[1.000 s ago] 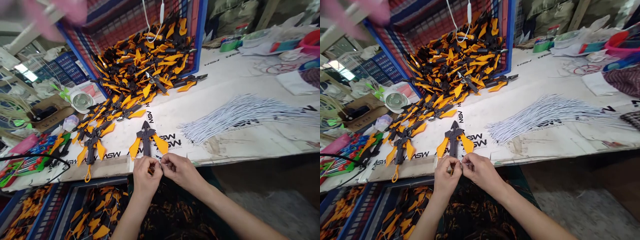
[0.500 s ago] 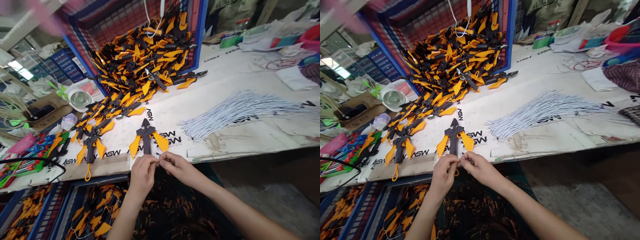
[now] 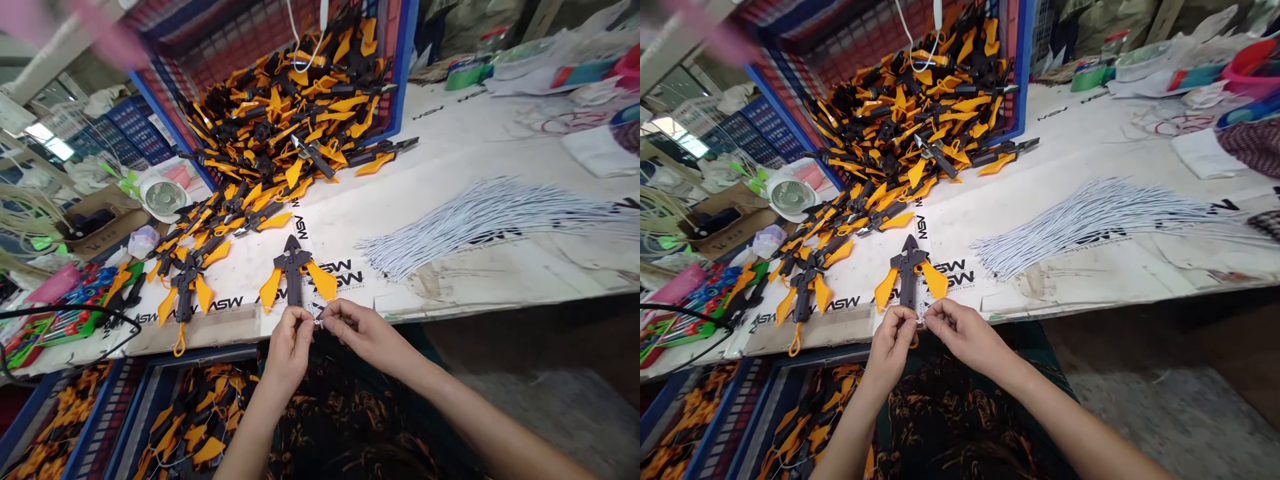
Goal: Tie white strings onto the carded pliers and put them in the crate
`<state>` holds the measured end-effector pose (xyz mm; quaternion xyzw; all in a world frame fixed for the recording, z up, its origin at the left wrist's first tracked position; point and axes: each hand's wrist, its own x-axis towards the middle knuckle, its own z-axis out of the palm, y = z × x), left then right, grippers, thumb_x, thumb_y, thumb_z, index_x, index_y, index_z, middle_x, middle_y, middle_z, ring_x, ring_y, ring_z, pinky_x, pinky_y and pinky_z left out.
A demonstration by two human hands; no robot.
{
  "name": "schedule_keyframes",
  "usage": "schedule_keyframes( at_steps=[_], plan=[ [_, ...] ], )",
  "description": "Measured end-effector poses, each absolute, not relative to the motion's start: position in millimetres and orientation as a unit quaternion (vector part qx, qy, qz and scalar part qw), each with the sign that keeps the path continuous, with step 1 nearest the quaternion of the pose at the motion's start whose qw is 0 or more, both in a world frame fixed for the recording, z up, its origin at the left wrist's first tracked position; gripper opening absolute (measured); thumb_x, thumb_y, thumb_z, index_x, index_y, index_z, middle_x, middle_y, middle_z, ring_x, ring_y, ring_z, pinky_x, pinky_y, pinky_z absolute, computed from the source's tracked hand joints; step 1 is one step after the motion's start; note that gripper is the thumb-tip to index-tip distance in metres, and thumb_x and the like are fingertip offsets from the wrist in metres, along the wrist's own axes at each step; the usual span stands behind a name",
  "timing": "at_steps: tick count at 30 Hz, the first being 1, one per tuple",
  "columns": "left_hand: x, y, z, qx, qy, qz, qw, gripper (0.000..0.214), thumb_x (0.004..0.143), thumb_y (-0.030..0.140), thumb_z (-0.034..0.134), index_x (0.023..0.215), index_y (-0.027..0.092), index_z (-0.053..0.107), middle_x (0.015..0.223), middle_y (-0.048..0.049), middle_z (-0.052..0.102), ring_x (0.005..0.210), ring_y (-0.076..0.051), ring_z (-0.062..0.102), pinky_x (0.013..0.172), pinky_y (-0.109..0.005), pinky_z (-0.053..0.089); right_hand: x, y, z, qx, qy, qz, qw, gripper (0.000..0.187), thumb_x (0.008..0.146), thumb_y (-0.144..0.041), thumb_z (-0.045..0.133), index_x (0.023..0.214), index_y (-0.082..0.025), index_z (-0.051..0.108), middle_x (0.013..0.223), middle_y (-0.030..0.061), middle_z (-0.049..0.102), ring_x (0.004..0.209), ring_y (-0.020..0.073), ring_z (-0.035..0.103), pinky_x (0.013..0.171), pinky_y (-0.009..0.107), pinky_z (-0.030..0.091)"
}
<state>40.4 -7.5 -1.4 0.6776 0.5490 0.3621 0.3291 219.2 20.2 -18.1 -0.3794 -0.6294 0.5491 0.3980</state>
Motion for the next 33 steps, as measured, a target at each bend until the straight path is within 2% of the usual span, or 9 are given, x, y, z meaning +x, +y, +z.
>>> schedule_keyframes(
  at_steps=[5, 9, 14, 18, 21, 24, 27, 30, 33],
  plan=[
    [37, -2, 5, 0.830, 0.464, 0.294, 0.098, 0.021, 0.098, 0.026, 0.048, 0.118, 0.020, 0.053, 0.113, -0.0096, 0.063, 0.099, -0.020, 0.059, 0.083, -0.033, 0.044, 220, 20, -22, -0.370, -0.611, 0.580, 0.391, 0.028, 0.093, -0.046, 0.051, 0.084, -0.020, 0.055, 0.069, -0.0027, 0.053, 0.058, 0.0124, 0.048, 0.056, 0.026, 0.039],
    [37, 4, 13, 0.884, 0.417, 0.205, -0.056, 0.014, 0.099, 0.022, 0.045, 0.094, 0.019, 0.057, 0.087, -0.0042, 0.066, 0.082, -0.019, 0.058, 0.074, -0.034, 0.038, 220, 21, -19, -0.382, -0.631, 0.550, 0.391, 0.026, 0.092, -0.043, 0.050, 0.080, -0.020, 0.055, 0.069, -0.0023, 0.053, 0.061, 0.0129, 0.047, 0.058, 0.026, 0.038],
    [25, 3, 25, 0.901, 0.414, 0.121, -0.052, 0.022, 0.099, 0.017, 0.038, 0.087, 0.018, 0.056, 0.080, -0.0037, 0.064, 0.077, -0.019, 0.055, 0.074, -0.035, 0.036, 227, 20, -13, -0.419, -0.683, 0.466, 0.375, 0.021, 0.092, -0.033, 0.049, 0.077, -0.019, 0.055, 0.066, -0.0029, 0.054, 0.061, 0.0128, 0.048, 0.057, 0.025, 0.034],
    [12, 8, 23, 0.888, 0.434, 0.146, 0.035, 0.022, 0.100, 0.024, 0.041, 0.085, 0.020, 0.058, 0.078, -0.0013, 0.065, 0.075, -0.018, 0.058, 0.074, -0.033, 0.038, 224, 15, -14, -0.403, -0.687, 0.466, 0.385, 0.019, 0.094, -0.031, 0.049, 0.082, -0.019, 0.058, 0.067, -0.0030, 0.056, 0.062, 0.0121, 0.050, 0.058, 0.023, 0.037],
    [5, 19, 17, 0.845, 0.485, 0.193, 0.116, 0.025, 0.097, 0.036, 0.047, 0.086, 0.021, 0.063, 0.079, -0.0009, 0.070, 0.075, -0.018, 0.063, 0.073, -0.031, 0.043, 234, 17, -15, -0.382, -0.696, 0.444, 0.415, 0.015, 0.093, -0.029, 0.053, 0.103, -0.021, 0.060, 0.094, 0.0018, 0.065, 0.071, 0.0127, 0.057, 0.063, 0.024, 0.045],
    [6, 29, 12, 0.767, 0.565, 0.261, 0.157, 0.036, 0.097, 0.044, 0.040, 0.099, 0.021, 0.067, 0.098, -0.0055, 0.073, 0.088, -0.021, 0.067, 0.077, -0.032, 0.051, 270, 32, -16, -0.411, -0.716, 0.346, 0.446, 0.023, 0.093, -0.021, 0.050, 0.114, -0.023, 0.058, 0.125, 0.0076, 0.060, 0.100, 0.0176, 0.062, 0.077, 0.028, 0.051],
    [21, 38, 7, 0.706, 0.652, 0.256, 0.103, 0.044, 0.097, 0.048, 0.036, 0.115, 0.019, 0.063, 0.115, -0.0116, 0.070, 0.099, -0.026, 0.068, 0.083, -0.037, 0.053, 314, 59, -18, -0.519, -0.724, 0.196, 0.410, 0.021, 0.093, -0.019, 0.048, 0.108, -0.023, 0.062, 0.123, 0.0082, 0.062, 0.100, 0.0216, 0.064, 0.085, 0.037, 0.051],
    [43, 46, 1, 0.673, 0.724, 0.150, 0.020, 0.053, 0.091, 0.048, 0.051, 0.131, 0.014, 0.054, 0.123, -0.0190, 0.066, 0.101, -0.034, 0.068, 0.081, -0.044, 0.054, 336, 83, -19, -0.556, -0.753, 0.127, 0.327, 0.021, 0.091, -0.019, 0.052, 0.108, -0.024, 0.064, 0.118, 0.0063, 0.064, 0.087, 0.0203, 0.067, 0.079, 0.036, 0.053],
    [50, 48, -3, 0.655, 0.746, 0.122, 0.007, 0.051, 0.091, 0.039, 0.050, 0.136, 0.015, 0.049, 0.123, -0.0188, 0.067, 0.098, -0.034, 0.070, 0.078, -0.044, 0.055, 333, 95, -22, -0.530, -0.802, 0.104, 0.254, 0.020, 0.093, -0.025, 0.052, 0.106, -0.025, 0.067, 0.113, 0.0054, 0.064, 0.084, 0.0198, 0.068, 0.072, 0.033, 0.054]
  ],
)
